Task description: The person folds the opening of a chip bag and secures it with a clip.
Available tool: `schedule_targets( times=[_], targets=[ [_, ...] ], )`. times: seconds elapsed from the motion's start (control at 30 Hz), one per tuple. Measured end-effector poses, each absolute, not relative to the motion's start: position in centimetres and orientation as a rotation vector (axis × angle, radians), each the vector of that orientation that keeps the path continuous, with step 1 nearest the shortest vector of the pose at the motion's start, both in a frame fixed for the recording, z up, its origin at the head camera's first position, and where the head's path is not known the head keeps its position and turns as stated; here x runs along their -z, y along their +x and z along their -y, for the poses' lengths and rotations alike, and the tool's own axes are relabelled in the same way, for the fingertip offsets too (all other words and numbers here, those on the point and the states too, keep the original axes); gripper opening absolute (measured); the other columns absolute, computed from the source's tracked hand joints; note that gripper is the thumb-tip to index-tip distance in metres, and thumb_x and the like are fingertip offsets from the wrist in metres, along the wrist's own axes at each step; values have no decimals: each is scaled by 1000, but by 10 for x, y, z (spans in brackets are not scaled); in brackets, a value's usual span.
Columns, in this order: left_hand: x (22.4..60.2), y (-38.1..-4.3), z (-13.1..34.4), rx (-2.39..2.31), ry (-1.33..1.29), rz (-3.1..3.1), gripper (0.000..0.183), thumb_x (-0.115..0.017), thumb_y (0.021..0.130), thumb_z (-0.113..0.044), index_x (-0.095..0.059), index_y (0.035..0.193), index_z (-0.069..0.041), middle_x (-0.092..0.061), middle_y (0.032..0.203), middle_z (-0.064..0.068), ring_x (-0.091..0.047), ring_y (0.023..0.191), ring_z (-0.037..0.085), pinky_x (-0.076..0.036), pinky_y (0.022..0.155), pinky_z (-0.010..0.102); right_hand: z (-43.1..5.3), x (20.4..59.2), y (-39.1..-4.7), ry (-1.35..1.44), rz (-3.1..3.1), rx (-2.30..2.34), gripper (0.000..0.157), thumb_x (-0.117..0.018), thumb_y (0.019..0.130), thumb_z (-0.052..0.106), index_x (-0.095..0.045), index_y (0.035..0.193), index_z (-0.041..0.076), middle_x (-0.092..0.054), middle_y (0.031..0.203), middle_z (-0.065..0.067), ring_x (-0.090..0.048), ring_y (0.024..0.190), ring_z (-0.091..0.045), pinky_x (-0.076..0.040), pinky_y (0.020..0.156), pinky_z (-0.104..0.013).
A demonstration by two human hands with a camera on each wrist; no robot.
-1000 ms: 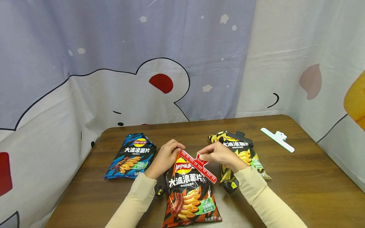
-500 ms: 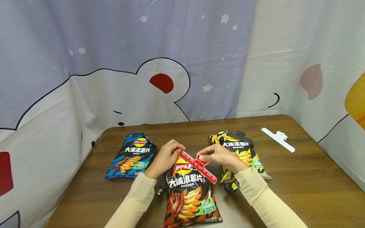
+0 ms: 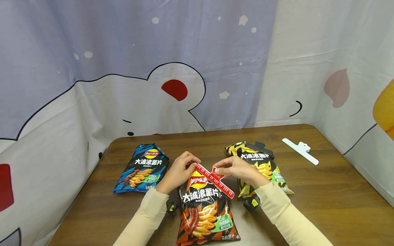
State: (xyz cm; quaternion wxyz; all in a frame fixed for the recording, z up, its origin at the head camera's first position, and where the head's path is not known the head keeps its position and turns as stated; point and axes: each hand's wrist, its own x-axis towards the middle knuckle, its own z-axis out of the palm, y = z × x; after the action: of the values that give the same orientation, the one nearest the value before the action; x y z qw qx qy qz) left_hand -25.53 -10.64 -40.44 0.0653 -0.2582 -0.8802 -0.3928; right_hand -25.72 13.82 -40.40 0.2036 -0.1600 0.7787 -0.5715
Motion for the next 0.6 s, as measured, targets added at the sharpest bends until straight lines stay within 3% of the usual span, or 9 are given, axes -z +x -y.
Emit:
schedule_targets(
  times=[0.37, 0.6],
  targets=[
    [407, -255, 110, 1176, -776, 2679, 18, -57, 96, -11, -67, 111, -11, -59, 106, 1, -55, 87, 10, -50, 78, 27, -139, 402, -256, -438, -2183, 1577, 41, -69, 89, 22, -64, 119, -5, -73, 101, -11, -68, 85, -14, -54, 81, -48],
    [408, -255, 111, 1189, -757, 2700, 21, -58, 96, -12, -66, 115, -13, -58, 106, 1, -54, 86, 10, -49, 77, 26, -140, 402, -256, -448, -2173, 1578, 46, -69, 88, 21, -60, 123, -9, -72, 103, -13, -68, 87, -16, -53, 82, -49]
  ],
)
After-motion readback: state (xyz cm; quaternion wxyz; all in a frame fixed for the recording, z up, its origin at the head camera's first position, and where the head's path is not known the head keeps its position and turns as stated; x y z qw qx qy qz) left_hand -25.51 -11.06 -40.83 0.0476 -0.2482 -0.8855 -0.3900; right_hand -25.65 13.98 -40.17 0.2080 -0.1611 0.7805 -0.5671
